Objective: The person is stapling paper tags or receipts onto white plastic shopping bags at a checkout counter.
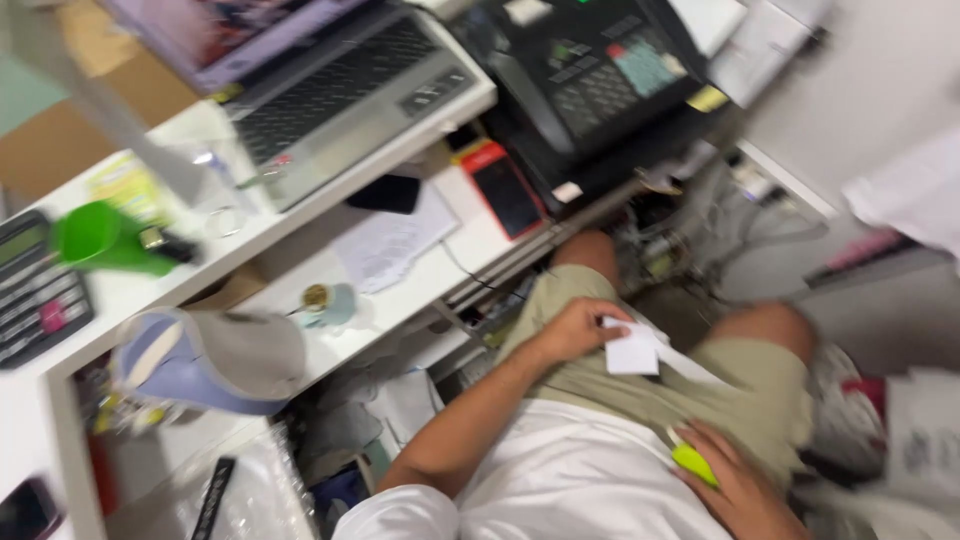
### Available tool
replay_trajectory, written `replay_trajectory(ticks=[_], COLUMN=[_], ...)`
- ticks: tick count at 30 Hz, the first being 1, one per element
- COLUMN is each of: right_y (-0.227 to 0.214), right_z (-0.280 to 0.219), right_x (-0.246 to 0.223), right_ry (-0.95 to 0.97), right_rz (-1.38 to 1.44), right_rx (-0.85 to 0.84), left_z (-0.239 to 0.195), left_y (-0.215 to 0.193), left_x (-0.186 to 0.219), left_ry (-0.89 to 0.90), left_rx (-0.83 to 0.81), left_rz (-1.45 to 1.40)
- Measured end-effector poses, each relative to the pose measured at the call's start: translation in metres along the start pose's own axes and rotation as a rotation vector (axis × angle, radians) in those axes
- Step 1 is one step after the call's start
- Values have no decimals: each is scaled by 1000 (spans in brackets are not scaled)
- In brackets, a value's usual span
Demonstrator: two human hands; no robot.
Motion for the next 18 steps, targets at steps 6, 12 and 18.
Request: replay_trajectory(ticks=[6, 12, 18], right_y=[-60, -90, -79], right_z=[-3, 14, 36], right_x=[-81, -111, -104], right_ry=[178, 220, 237], right_rz=[164, 217, 166], right_rx=[-157, -111, -20], left_z=[-8, -7, -12], left_y=[9, 23, 52], left_x=[64, 99, 98], left_ry=[-77, -63, -53], left_rx=[-21, -77, -139], left_rz=[65, 120, 152])
Point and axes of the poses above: each hand's wrist, its own z-axis towards the middle knuckle, its own y-axis out of the palm, x = y × z, the point moved 1 cm from there along z, towards the middle knuckle, and after that the axes turned 9 degrees about x, right-handed, at the moved point
